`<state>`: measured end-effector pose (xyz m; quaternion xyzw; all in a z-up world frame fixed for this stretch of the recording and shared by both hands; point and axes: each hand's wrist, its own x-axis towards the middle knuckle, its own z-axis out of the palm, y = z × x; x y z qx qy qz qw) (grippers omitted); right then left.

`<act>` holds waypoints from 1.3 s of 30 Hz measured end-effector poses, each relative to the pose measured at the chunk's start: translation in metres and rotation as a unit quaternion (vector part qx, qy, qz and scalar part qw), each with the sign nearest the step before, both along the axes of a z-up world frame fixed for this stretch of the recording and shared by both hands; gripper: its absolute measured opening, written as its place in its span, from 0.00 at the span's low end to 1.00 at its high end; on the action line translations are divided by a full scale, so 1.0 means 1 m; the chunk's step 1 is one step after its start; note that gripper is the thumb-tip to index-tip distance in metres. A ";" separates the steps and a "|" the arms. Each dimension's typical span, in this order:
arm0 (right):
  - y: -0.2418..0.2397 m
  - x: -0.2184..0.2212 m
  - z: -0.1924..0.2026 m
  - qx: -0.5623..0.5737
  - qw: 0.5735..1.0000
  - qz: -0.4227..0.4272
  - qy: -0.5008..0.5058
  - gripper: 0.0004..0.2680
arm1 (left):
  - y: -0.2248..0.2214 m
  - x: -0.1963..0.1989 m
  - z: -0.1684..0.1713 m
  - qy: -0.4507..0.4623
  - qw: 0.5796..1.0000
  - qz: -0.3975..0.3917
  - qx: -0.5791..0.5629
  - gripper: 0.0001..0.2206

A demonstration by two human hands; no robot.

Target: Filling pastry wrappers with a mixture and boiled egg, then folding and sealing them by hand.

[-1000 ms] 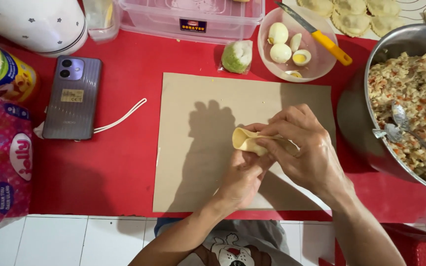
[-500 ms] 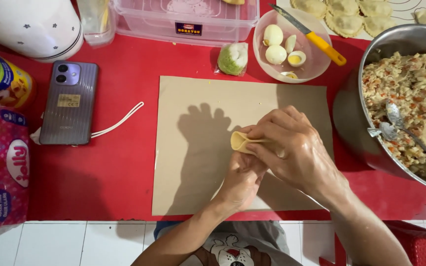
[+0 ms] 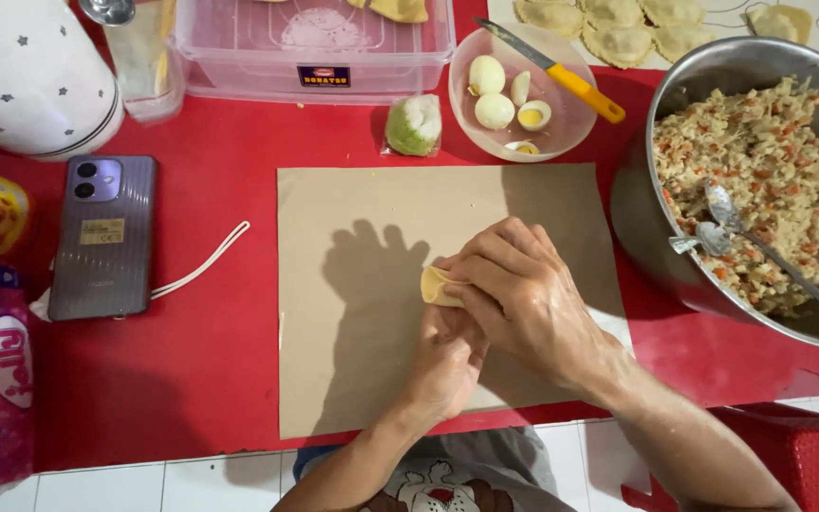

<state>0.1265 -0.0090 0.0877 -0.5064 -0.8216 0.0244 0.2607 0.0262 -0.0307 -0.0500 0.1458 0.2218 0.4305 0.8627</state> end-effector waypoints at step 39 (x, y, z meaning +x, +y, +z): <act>0.145 0.342 0.135 -0.164 0.894 -0.337 0.246 0.12 | 0.145 0.014 -0.085 -0.069 0.943 -0.007 0.325 0.20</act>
